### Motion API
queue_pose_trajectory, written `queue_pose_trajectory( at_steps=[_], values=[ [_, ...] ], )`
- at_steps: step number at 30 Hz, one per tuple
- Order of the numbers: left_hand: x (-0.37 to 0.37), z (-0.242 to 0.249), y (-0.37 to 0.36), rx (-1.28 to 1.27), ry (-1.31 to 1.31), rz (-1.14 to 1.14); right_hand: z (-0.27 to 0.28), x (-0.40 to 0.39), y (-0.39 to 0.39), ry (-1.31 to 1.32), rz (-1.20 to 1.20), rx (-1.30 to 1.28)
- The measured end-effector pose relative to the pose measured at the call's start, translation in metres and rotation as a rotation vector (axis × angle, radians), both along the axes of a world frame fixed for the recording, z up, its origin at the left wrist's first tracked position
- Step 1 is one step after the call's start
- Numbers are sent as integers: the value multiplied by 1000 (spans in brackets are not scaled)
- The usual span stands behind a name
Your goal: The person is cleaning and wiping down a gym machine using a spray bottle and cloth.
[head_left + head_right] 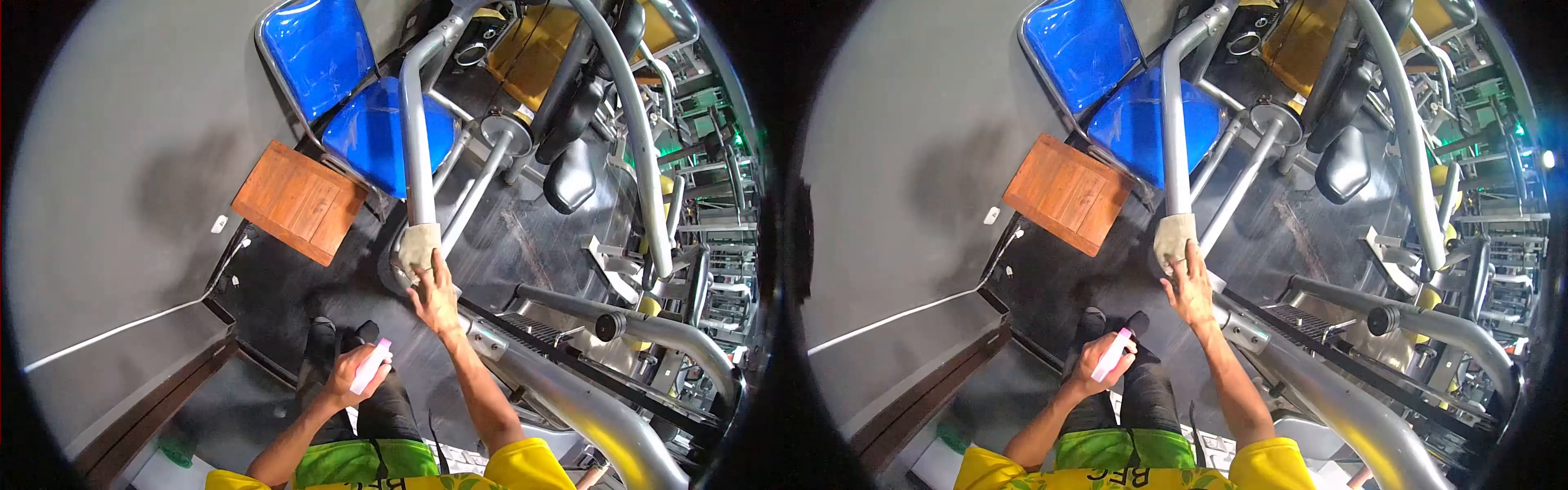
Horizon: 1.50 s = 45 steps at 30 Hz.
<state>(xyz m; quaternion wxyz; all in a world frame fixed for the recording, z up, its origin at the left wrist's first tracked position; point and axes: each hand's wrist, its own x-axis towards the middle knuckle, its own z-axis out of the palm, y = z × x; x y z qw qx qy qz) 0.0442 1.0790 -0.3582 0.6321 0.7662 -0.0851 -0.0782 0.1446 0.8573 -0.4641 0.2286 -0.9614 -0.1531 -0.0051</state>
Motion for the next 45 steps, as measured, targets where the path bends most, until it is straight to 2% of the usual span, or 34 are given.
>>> queue_pose_trajectory(
  at_steps=[1, 3, 6, 10, 12, 15, 17, 20, 23, 27, 30, 32, 34, 35, 38, 42, 45],
  values=[
    [1, -1, 0, -3, -23, -1, 9, 1, 6, 3, -7, 2],
    [5, 0, -1, 12, -12, -13, 21, 6, 17, 205, -326, 212],
    [10, -3, -4, 21, -17, -16, -2, 12, 17, 121, -162, -150],
    [17, -4, -6, -3, 27, -14, -8, 17, 21, 173, -235, -101],
    [20, -5, -6, 6, 9, -21, -12, 30, 27, 145, -369, -6],
    [28, -6, -3, -21, 40, -31, -11, 49, 30, 109, -414, 68],
    [31, -12, 0, -66, 3, -16, -5, 72, 32, 137, -435, 132],
    [42, -8, 7, -31, 100, -56, -15, 123, 43, -20, -407, 184],
    [54, -13, 13, -31, 113, -92, -12, 165, 53, 7, -436, 113],
    [71, -15, 20, 12, 93, -128, -9, 140, 43, 66, -369, 141],
    [86, -16, 26, 10, 152, -149, 1, 63, 29, 62, -348, 129],
    [96, -17, 29, -4, 103, -129, 1, 11, 20, 172, -385, 109],
    [107, -19, 27, -23, 52, -100, 2, -10, 15, 189, -318, -36],
    [111, -19, 29, -42, 59, -98, -5, -7, 15, 145, -327, -29],
    [125, -16, 36, -45, 8, -98, -6, 28, 32, 163, -382, 3],
    [124, -13, 44, -16, 29, -105, -17, 117, 54, -139, -420, 37],
    [119, -17, 51, -28, 77, -138, -19, 179, 61, -72, -438, 86]
  ],
)
